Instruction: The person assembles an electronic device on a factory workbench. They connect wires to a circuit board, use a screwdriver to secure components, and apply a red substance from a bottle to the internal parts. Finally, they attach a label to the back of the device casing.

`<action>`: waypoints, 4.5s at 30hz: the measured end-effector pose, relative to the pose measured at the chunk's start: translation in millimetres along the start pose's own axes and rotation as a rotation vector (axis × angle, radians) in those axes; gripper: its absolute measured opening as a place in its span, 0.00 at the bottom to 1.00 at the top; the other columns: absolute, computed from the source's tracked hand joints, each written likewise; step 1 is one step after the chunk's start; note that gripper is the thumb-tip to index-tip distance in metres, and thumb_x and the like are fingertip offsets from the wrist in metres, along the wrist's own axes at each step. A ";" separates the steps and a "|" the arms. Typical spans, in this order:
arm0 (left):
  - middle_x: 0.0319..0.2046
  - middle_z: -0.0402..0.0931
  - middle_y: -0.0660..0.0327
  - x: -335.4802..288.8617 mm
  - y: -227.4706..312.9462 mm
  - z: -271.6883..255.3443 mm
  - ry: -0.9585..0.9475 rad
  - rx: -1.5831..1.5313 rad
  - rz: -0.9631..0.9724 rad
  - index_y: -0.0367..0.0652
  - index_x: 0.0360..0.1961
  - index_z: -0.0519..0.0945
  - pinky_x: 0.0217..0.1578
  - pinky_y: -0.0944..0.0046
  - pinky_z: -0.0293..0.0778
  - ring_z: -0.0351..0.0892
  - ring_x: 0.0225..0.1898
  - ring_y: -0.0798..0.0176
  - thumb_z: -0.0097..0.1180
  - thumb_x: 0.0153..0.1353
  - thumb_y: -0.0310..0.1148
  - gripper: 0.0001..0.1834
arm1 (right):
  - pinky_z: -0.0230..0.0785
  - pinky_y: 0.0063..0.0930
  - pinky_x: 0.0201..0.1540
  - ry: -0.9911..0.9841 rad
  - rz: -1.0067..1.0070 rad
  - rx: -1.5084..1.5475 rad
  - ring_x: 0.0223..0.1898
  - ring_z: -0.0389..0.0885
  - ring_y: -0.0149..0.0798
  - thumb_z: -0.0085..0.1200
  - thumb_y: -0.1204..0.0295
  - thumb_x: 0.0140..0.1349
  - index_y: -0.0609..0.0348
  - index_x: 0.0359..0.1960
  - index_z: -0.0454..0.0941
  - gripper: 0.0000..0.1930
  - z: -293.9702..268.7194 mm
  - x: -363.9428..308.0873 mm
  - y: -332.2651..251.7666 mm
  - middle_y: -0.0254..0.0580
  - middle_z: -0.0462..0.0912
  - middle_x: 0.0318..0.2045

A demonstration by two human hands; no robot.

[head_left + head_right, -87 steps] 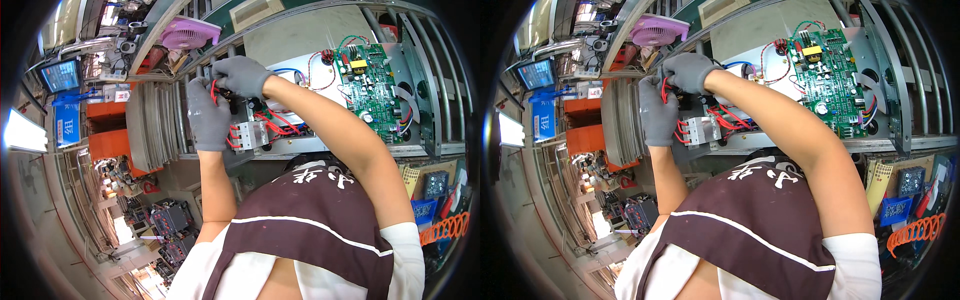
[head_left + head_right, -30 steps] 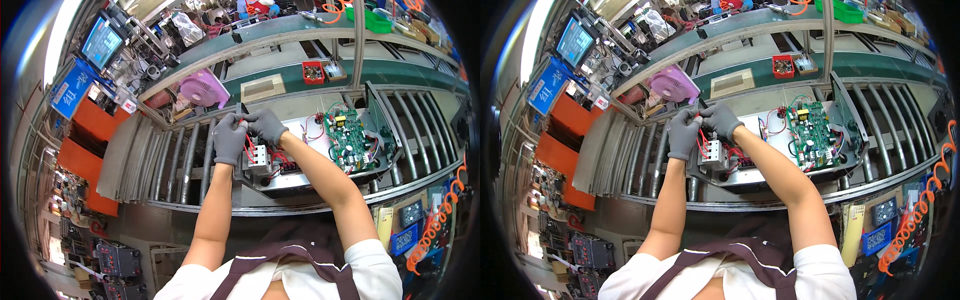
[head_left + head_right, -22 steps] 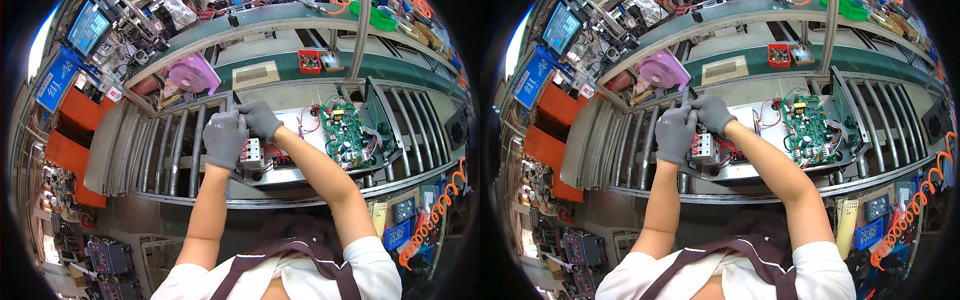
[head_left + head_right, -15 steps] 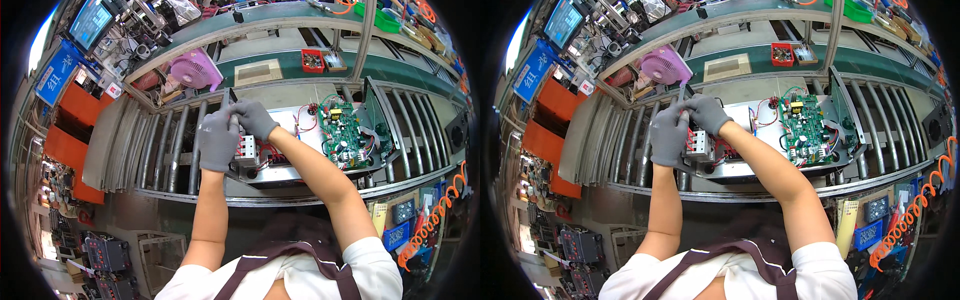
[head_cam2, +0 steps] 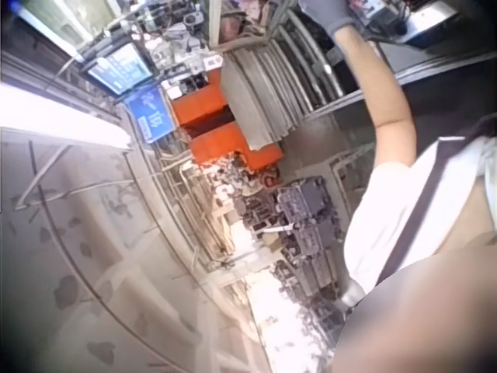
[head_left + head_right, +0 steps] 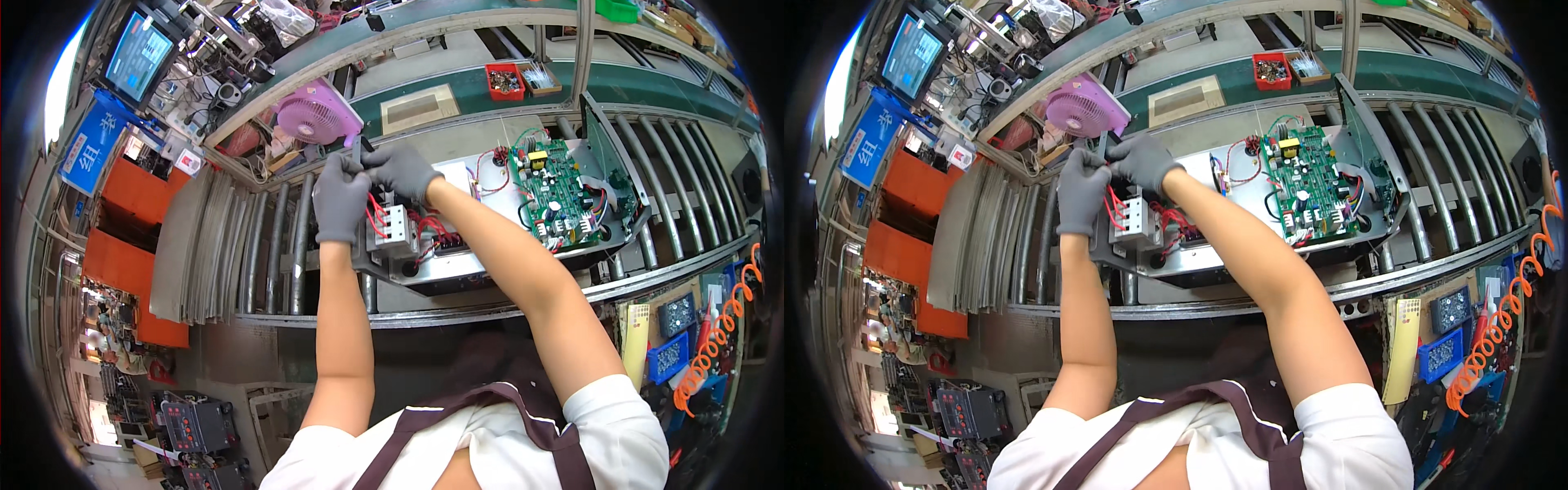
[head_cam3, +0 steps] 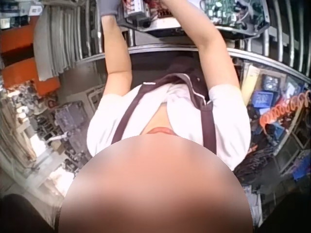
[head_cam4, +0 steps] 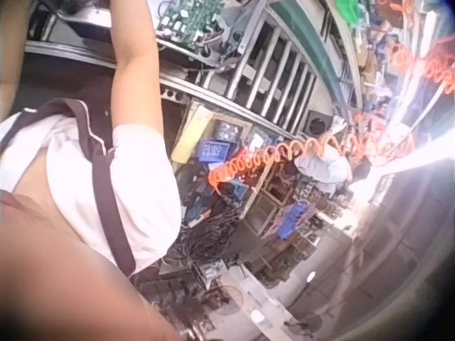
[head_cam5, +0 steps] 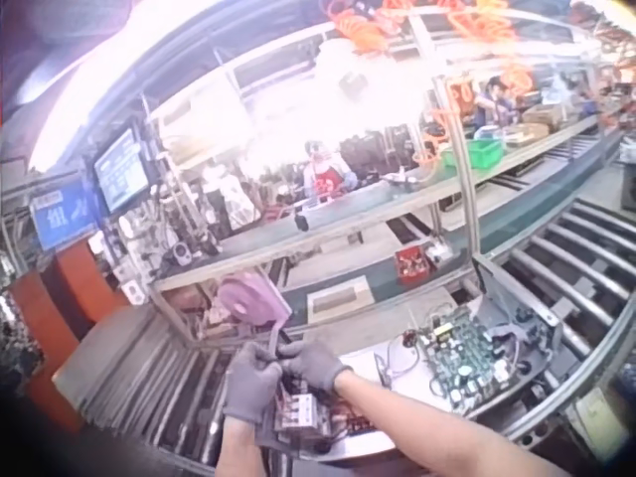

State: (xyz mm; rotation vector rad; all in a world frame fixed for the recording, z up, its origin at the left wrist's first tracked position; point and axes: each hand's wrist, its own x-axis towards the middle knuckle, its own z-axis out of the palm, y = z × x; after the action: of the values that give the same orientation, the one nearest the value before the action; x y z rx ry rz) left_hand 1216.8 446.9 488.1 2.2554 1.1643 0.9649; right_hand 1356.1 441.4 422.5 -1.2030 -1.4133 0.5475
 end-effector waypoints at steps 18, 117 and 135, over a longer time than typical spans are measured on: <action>0.44 0.71 0.57 -189.9 -98.5 42.2 0.301 -0.543 -0.485 0.35 0.47 0.69 0.51 0.65 0.63 0.68 0.47 0.65 0.50 0.62 0.30 0.15 | 0.70 0.21 0.38 0.278 0.085 0.453 0.31 0.74 0.26 0.50 0.80 0.57 0.60 0.54 0.71 0.21 -53.1 -84.5 -43.9 0.34 0.77 0.30; 0.11 0.47 0.71 -246.5 -132.4 5.5 -0.233 -1.786 -1.174 0.52 0.15 0.60 0.08 0.72 0.45 0.47 0.11 0.73 0.44 0.65 0.46 0.21 | 0.67 0.42 0.42 -0.005 0.007 -0.397 0.40 0.75 0.57 0.45 0.65 0.62 0.62 0.38 0.74 0.13 -1.0 -55.2 -56.6 0.57 0.77 0.35; 0.12 0.49 0.69 -222.2 -126.8 6.3 -0.204 -1.844 -1.083 0.48 0.18 0.61 0.08 0.72 0.46 0.45 0.11 0.72 0.39 0.67 0.44 0.21 | 0.66 0.46 0.44 -0.109 0.069 -0.463 0.40 0.77 0.56 0.47 0.65 0.60 0.59 0.36 0.76 0.12 42.5 0.9 -14.7 0.56 0.79 0.34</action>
State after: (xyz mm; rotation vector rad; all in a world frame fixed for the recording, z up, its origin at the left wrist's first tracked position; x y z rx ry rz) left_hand 1063.2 333.7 317.4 0.1464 0.5785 0.6620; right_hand 1311.9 449.6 425.0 -1.6124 -1.6509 0.3435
